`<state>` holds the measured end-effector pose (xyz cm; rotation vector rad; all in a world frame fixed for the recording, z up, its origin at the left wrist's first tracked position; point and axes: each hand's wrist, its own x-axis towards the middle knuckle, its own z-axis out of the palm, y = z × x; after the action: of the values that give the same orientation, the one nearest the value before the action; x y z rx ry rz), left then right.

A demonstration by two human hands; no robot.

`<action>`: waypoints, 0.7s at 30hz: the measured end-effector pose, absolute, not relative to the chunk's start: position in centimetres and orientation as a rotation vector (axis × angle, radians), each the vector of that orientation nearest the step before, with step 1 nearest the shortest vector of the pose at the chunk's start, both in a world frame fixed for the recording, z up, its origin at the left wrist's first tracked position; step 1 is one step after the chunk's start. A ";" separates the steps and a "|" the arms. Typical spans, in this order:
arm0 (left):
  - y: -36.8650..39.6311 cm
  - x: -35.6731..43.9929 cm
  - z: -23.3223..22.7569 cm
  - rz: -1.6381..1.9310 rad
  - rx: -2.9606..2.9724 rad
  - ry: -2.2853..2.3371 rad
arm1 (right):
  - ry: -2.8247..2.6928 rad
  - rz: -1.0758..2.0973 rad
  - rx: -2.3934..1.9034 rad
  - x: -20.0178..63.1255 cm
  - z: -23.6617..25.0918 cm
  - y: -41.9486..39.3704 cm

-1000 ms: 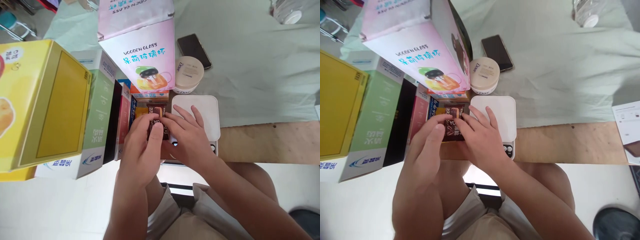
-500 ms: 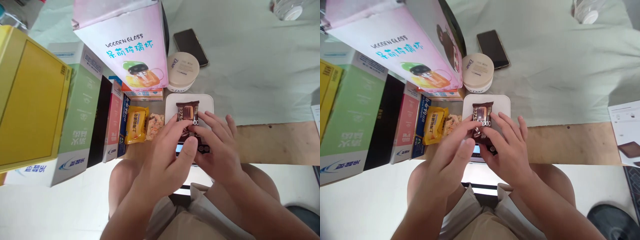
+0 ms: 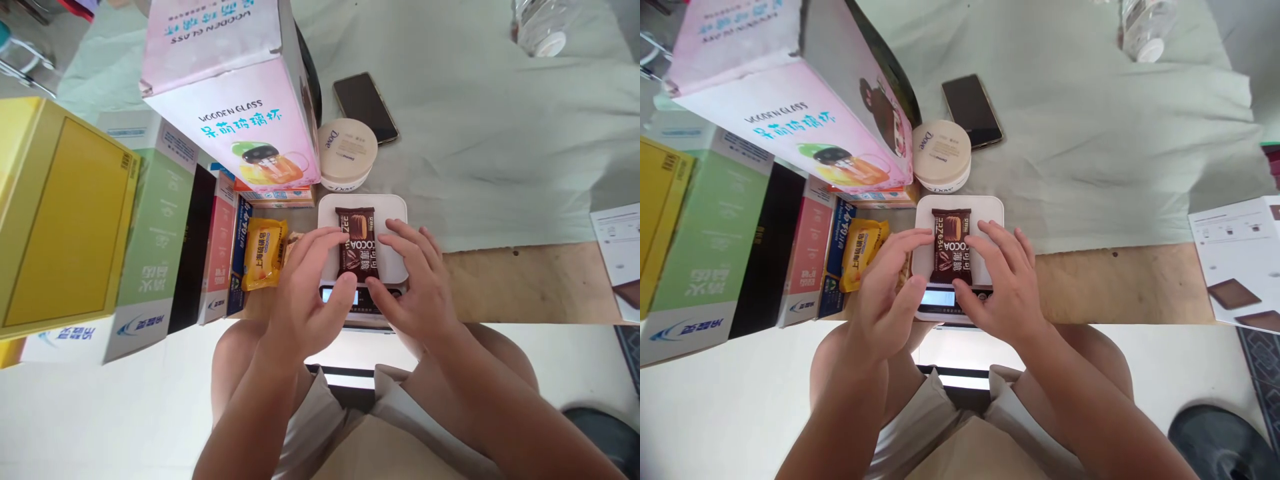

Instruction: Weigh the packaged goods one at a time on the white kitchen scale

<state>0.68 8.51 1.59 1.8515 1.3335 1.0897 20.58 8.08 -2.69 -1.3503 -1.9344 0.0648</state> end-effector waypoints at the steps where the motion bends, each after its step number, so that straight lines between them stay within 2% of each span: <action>1: 8.5 0.7 1.8 1.083 1.846 1.345 | -1.934 0.073 -1.357 20.6 -2.7 8.1; 10: 8.4 0.7 2.2 0.966 1.888 1.536 | -1.949 0.152 -1.397 20.6 -2.5 8.1; 21: 8.0 2.2 2.2 0.915 1.991 1.280 | -1.803 0.261 -1.241 22.1 -2.2 7.3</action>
<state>2.21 7.95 2.20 1.9909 1.2798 0.9148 22.10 7.34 -2.18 -1.2407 -1.8030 0.2608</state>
